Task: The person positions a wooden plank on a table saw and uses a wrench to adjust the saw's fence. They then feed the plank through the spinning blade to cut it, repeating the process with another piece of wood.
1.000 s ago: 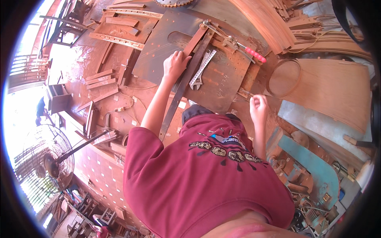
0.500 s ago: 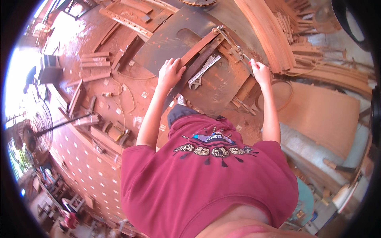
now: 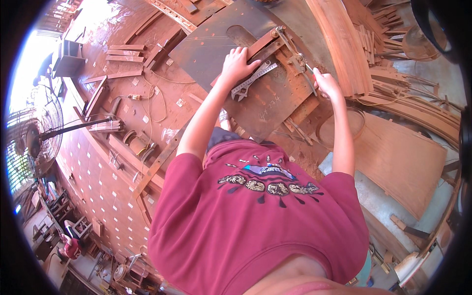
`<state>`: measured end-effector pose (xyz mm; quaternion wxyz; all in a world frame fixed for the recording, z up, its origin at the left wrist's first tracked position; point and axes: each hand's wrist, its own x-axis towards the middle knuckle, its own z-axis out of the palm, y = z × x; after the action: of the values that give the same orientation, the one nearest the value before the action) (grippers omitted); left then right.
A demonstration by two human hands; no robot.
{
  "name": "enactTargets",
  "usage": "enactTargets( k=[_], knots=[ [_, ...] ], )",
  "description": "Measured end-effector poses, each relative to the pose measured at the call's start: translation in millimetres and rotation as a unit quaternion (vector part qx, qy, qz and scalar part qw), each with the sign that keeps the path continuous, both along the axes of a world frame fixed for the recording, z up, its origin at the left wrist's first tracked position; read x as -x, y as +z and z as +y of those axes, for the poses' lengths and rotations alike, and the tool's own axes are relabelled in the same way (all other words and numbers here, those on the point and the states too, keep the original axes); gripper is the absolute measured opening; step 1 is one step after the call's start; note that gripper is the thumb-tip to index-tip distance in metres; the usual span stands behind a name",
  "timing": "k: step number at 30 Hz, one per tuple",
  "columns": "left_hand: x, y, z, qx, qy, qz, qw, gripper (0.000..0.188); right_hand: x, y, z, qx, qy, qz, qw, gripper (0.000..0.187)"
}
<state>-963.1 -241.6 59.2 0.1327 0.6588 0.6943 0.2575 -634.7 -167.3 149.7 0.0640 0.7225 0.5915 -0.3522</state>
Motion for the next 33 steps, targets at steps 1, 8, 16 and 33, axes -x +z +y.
enactTargets(
  k=[1,8,16,33],
  knots=[
    [-10.9,-3.2,4.2,-0.011,0.017,0.027,0.999,0.068,-3.3,-9.4,1.4,-0.024,0.013,0.008,1.000,0.073],
    [-31.8,-8.7,10.5,-0.049,0.063,0.047,0.996,0.080,-0.5,-70.1,-20.8,-0.282,0.041,0.000,0.958,0.070],
    [-34.1,-9.7,5.8,-0.075,0.065,0.048,0.994,0.077,-19.8,-94.7,-5.3,-0.331,0.069,0.105,0.935,0.066],
    [27.3,-5.9,-182.6,-0.054,0.277,0.104,0.954,0.060,-24.4,-95.4,11.1,0.020,0.027,0.252,0.967,0.013]
  ],
)
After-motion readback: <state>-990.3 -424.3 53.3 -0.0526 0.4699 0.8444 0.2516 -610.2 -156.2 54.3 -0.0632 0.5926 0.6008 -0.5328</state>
